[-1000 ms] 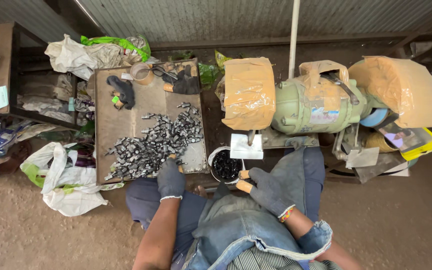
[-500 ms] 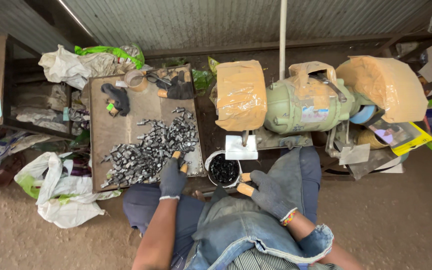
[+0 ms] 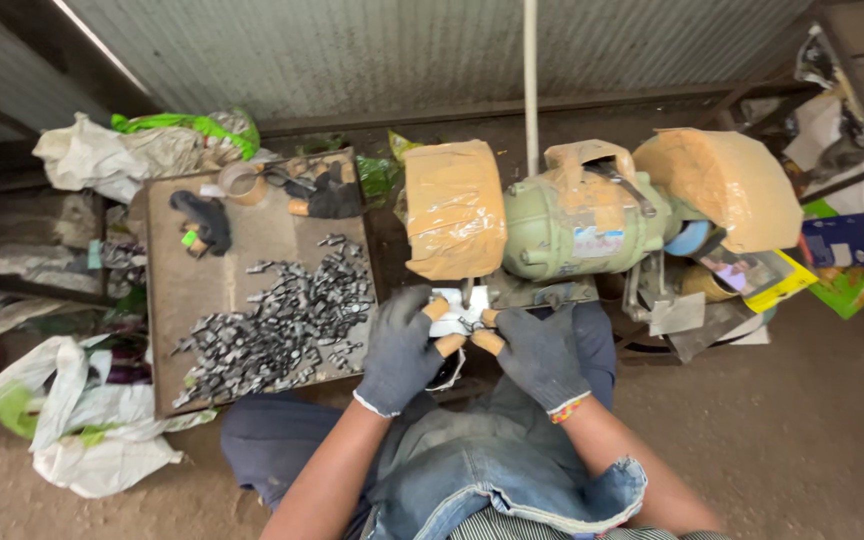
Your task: The person sits at a bench grinder and holds small metal pieces against the spinning wheel, producing sparks as they grind each piece. They dip the ground piece into a small container and place it on a tray holding many similar metal pieces, repeating the cycle with new pieces.
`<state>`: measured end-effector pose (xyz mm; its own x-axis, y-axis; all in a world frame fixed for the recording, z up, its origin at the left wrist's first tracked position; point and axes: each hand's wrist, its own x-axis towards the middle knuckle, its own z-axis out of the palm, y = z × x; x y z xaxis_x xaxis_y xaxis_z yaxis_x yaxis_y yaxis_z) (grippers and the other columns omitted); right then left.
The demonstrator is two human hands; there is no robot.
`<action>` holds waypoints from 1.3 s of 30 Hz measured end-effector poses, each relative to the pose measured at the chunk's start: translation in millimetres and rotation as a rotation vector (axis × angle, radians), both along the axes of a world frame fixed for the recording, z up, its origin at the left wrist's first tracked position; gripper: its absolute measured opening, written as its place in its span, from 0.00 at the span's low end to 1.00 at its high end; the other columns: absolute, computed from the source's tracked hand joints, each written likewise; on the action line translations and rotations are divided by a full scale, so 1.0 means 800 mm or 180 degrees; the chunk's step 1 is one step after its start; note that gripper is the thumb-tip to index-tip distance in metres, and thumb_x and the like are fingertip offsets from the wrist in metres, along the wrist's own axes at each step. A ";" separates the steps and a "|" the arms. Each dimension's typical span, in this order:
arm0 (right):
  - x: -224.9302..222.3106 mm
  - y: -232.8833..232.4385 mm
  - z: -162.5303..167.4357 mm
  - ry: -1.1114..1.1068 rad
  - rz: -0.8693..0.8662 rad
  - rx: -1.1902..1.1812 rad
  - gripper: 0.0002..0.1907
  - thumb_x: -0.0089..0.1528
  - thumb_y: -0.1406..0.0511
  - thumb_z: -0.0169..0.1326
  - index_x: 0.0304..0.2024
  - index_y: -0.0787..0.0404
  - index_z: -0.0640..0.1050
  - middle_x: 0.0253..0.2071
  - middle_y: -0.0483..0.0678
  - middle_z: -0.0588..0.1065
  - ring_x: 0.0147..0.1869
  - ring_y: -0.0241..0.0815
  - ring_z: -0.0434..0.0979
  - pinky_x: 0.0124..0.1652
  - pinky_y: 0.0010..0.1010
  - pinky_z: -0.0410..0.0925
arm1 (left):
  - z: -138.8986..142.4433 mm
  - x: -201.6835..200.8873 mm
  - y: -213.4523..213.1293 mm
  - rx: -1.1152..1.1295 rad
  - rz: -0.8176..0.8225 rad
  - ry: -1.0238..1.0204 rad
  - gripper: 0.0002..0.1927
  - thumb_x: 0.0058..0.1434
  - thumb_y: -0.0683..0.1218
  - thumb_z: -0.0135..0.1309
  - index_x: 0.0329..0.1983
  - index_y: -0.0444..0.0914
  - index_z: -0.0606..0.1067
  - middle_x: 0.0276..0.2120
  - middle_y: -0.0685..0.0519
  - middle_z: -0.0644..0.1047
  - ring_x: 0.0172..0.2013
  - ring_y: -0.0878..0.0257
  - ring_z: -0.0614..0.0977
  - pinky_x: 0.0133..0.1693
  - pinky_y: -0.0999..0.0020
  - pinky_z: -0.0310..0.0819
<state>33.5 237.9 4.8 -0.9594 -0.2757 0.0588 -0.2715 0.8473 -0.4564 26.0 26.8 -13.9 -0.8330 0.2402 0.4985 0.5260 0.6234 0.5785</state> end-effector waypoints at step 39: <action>0.020 -0.002 -0.061 -0.0465 0.0509 0.0220 0.17 0.60 0.54 0.58 0.44 0.56 0.82 0.35 0.52 0.77 0.37 0.54 0.78 0.37 0.45 0.68 | -0.064 0.054 -0.014 -0.0502 -0.0305 -0.0989 0.25 0.43 0.49 0.63 0.45 0.35 0.78 0.49 0.44 0.76 0.49 0.45 0.76 0.49 0.50 0.69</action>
<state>49.1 236.2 -44.0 -0.9002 -0.4235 -0.1019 -0.3401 0.8295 -0.4431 69.5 15.9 -65.0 -0.9089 0.3782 0.1757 0.4005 0.6741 0.6206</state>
